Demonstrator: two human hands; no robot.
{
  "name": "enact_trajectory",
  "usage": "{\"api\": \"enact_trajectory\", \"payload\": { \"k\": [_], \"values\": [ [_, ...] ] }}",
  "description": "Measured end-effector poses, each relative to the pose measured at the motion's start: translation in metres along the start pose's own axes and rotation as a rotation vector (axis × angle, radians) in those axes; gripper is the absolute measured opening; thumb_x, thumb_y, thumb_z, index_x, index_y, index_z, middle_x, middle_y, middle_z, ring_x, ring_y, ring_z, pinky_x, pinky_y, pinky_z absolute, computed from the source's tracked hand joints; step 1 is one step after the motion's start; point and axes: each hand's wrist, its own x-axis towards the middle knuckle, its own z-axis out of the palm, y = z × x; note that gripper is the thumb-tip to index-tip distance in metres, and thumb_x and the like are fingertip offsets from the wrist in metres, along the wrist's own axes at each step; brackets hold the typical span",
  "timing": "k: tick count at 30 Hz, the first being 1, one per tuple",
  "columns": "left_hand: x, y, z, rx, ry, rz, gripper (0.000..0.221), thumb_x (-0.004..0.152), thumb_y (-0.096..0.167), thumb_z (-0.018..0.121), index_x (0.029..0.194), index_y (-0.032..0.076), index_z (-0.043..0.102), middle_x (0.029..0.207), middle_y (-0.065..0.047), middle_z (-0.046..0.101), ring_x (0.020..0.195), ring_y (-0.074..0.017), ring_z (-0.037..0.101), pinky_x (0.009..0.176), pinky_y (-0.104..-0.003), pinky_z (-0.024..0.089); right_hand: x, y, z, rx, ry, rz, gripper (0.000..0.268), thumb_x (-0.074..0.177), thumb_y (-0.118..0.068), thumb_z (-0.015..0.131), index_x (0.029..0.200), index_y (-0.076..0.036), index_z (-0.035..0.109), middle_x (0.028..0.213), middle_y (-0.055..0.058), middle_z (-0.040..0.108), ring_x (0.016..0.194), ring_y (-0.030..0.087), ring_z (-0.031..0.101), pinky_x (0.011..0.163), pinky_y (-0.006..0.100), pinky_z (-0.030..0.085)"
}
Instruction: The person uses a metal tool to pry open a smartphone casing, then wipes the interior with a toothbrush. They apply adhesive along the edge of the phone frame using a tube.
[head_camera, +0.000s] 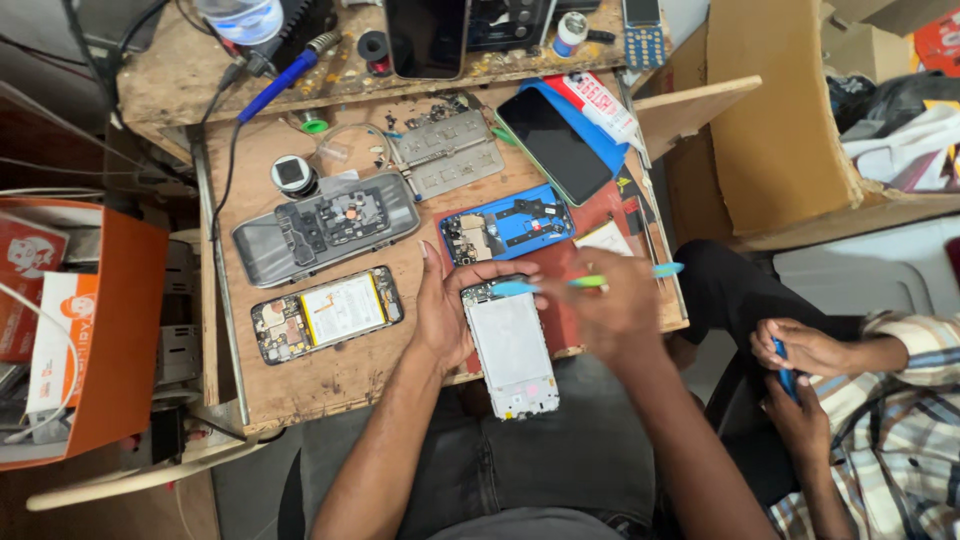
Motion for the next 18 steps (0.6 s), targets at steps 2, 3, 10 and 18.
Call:
{"api": "enact_trajectory", "payload": {
  "k": [2, 3, 10, 18],
  "values": [
    [-0.002, 0.001, 0.000, -0.008, -0.079, -0.002, 0.123, 0.090, 0.088, 0.009, 0.135, -0.016, 0.058, 0.113, -0.028, 0.071, 0.101, -0.0324, 0.074, 0.091, -0.042, 0.060, 0.002, -0.003, -0.003, -0.109, 0.159, 0.008, 0.035, 0.078, -0.006, 0.072, 0.108, -0.022, 0.080, 0.107, 0.006, 0.067, 0.096, 0.022, 0.065, 0.081, 0.040, 0.047],
    [-0.002, 0.000, 0.000, -0.013, -0.118, -0.004, 0.123, 0.092, 0.088, 0.009, 0.137, -0.015, 0.058, 0.112, -0.030, 0.071, 0.101, -0.0323, 0.074, 0.091, -0.041, 0.060, 0.001, -0.005, -0.003, -0.098, 0.136, -0.055, 0.032, 0.078, -0.007, 0.073, 0.105, -0.023, 0.080, 0.104, 0.004, 0.067, 0.093, 0.021, 0.066, 0.078, 0.040, 0.047],
    [-0.003, 0.003, -0.001, -0.037, -0.045, -0.007, 0.125, 0.089, 0.089, 0.010, 0.132, -0.017, 0.059, 0.114, -0.029, 0.071, 0.103, -0.0357, 0.074, 0.093, -0.044, 0.061, -0.008, 0.000, -0.012, 0.016, -0.253, 0.068, 0.014, 0.086, -0.025, 0.080, 0.099, -0.030, 0.081, 0.086, -0.002, 0.066, 0.075, 0.015, 0.062, 0.065, 0.034, 0.042],
    [-0.001, -0.004, -0.002, -0.077, -0.061, -0.084, 0.123, 0.093, 0.088, 0.012, 0.131, -0.017, 0.062, 0.118, -0.028, 0.071, 0.105, -0.0326, 0.072, 0.096, -0.044, 0.058, -0.030, -0.009, -0.014, -0.109, -0.008, -0.140, 0.034, 0.079, -0.011, 0.071, 0.108, -0.027, 0.080, 0.095, 0.000, 0.064, 0.087, 0.019, 0.062, 0.075, 0.037, 0.044]
  ]
}}
